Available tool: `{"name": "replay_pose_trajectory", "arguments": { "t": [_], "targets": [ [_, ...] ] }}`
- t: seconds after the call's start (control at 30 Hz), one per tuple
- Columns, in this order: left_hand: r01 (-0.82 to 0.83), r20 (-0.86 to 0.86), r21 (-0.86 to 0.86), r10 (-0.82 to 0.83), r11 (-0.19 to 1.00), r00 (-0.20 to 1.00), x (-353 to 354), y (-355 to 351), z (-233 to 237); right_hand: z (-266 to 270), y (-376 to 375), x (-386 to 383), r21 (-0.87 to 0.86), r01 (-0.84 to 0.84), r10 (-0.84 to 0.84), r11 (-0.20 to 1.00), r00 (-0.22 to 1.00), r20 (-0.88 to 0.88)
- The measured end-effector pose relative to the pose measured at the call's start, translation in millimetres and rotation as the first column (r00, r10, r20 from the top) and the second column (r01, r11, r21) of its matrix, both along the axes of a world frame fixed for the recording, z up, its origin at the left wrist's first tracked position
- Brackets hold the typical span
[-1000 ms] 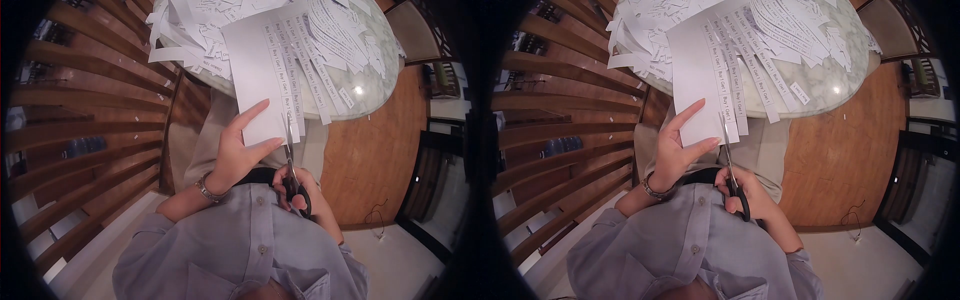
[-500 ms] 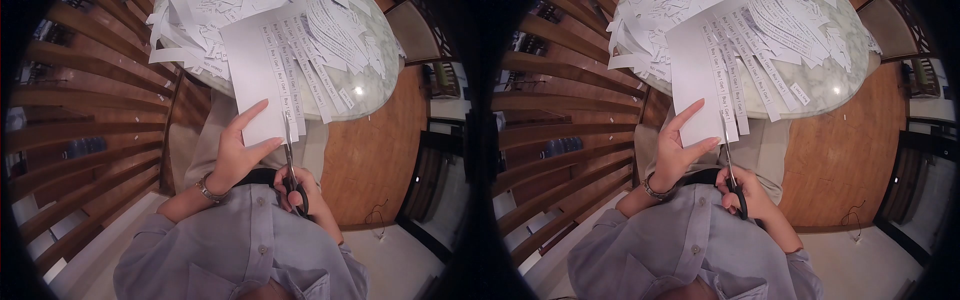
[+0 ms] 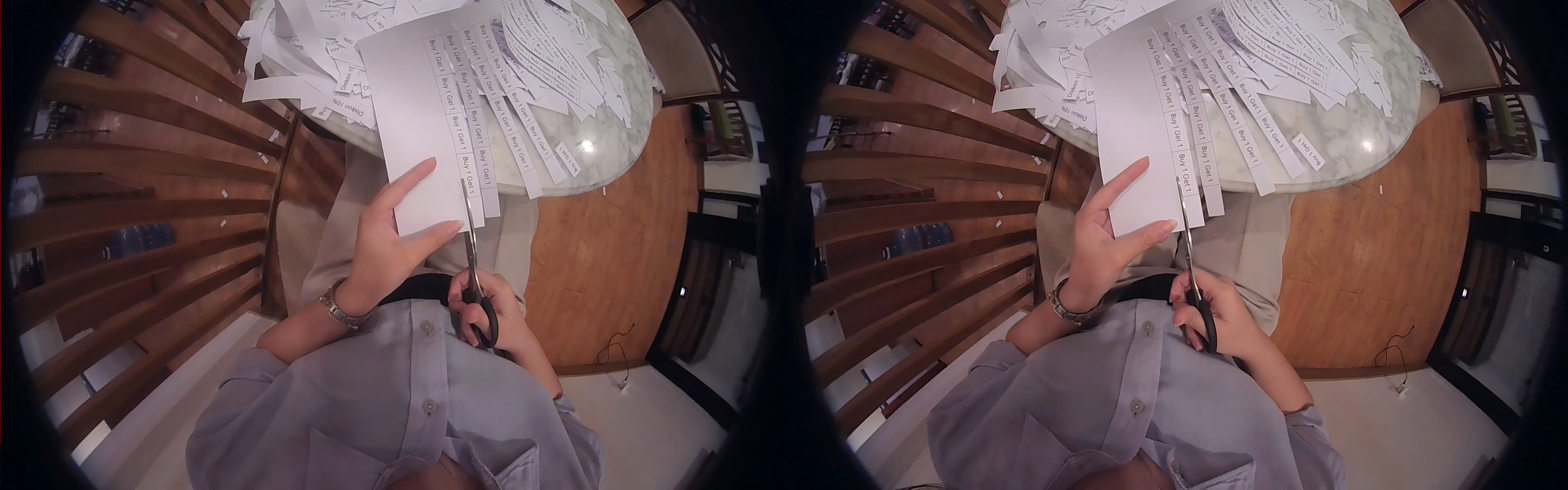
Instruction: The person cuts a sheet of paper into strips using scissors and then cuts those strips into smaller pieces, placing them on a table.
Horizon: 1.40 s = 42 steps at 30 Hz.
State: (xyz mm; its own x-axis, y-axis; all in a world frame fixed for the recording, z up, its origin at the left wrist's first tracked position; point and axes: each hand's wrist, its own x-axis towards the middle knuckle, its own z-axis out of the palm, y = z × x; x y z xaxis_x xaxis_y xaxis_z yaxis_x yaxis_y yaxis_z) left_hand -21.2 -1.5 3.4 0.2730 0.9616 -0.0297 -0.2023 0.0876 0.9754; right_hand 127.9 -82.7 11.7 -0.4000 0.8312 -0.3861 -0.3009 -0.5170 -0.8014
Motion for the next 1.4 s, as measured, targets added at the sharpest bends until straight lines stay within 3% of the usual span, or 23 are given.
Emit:
{"name": "replay_pose_trajectory", "arguments": {
  "t": [0.17,0.23,0.33,0.87,1.03,1.4],
  "targets": [
    [0.017,-0.008,-0.032,-0.018,0.999,1.000,-1.1,-1.2,2.1,-1.2,2.4,0.5,0.024,-0.013,0.013,1.000,1.000,-0.002],
    [0.085,0.020,-0.102,-0.084,0.991,0.996,-1.2,-5.7,4.6,-7.1,2.6,1.4,0.065,0.028,-0.023,0.998,0.997,-0.080],
    [0.130,-0.011,-0.064,-0.131,0.989,0.991,-2.2,-7.5,4.7,-5.0,7.6,-0.3,0.044,0.060,-0.056,0.997,0.995,-0.082],
    [0.093,-0.005,-0.066,-0.094,0.993,0.996,-0.5,-9.2,4.8,-2.3,17.5,-1.9,0.050,0.028,-0.025,0.998,0.998,-0.056],
    [0.115,0.124,-0.200,-0.091,0.973,0.988,0.6,-8.9,14.3,-3.5,17.8,-4.5,0.036,0.058,-0.054,0.998,0.994,-0.098],
    [0.083,0.045,-0.110,-0.079,0.990,0.996,-0.5,-7.8,6.1,-3.9,17.7,-5.8,0.034,0.084,-0.082,0.996,0.995,-0.056]
  ]
}}
